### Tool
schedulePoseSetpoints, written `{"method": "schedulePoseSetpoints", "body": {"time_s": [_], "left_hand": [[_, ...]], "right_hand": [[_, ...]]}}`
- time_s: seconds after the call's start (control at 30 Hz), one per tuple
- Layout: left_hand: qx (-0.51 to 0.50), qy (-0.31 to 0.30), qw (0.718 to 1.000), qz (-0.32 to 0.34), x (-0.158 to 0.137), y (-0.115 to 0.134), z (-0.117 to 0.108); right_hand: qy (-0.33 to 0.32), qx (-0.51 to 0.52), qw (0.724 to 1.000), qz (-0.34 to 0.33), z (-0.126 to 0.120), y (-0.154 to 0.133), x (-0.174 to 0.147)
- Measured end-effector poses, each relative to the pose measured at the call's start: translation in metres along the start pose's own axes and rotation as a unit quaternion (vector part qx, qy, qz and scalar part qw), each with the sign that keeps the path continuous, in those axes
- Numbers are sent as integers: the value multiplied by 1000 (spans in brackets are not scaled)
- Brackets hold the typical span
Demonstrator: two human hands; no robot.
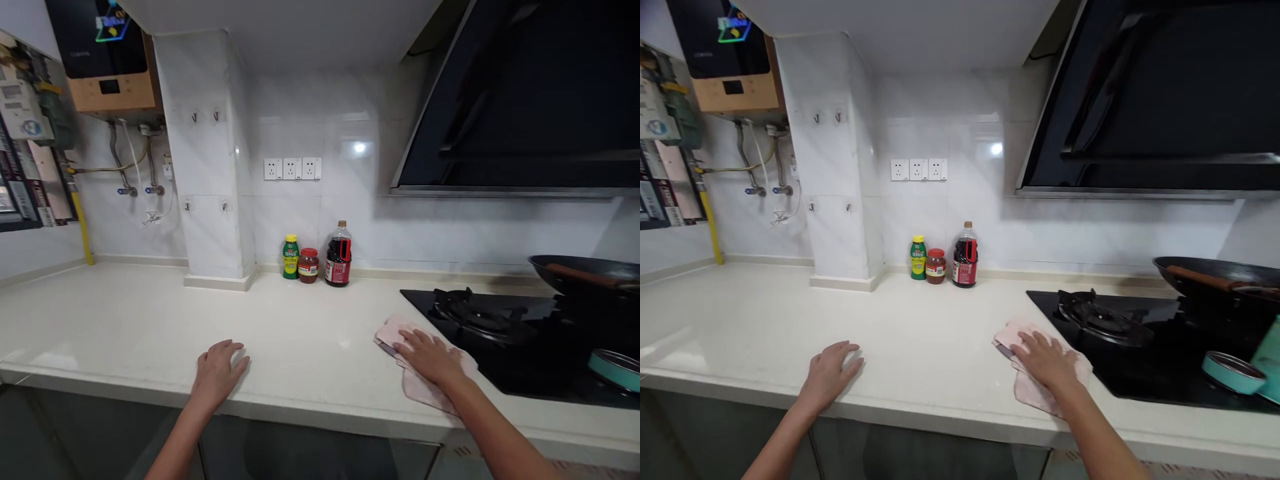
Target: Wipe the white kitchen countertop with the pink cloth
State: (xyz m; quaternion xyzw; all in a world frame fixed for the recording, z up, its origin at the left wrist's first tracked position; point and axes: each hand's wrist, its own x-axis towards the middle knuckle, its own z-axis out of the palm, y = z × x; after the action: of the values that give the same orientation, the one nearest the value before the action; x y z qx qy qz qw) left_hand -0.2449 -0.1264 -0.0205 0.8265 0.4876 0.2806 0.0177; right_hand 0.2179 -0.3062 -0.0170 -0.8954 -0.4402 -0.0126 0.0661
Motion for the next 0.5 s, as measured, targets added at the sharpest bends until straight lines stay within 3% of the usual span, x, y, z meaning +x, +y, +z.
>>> {"method": "schedulePoseSetpoints", "body": {"time_s": [0.1,0.2,0.33,0.43,0.5], "left_hand": [[53,-12,999,5,1,1,1],[66,-13,998,12,3,1,4],[55,5,998,27,5,0,7],[33,23,999,28,5,0,6],[10,24,999,24,4,1,4]], "right_hand": [[20,-16,999,44,2,24,-26],[29,-24,998,55,8,16,-53],[19,-19,1000,-5,11,-40,-87],[-17,34,991,-128,5,-100,-111],[-57,87,964,-243,-1,-141,-122]]}}
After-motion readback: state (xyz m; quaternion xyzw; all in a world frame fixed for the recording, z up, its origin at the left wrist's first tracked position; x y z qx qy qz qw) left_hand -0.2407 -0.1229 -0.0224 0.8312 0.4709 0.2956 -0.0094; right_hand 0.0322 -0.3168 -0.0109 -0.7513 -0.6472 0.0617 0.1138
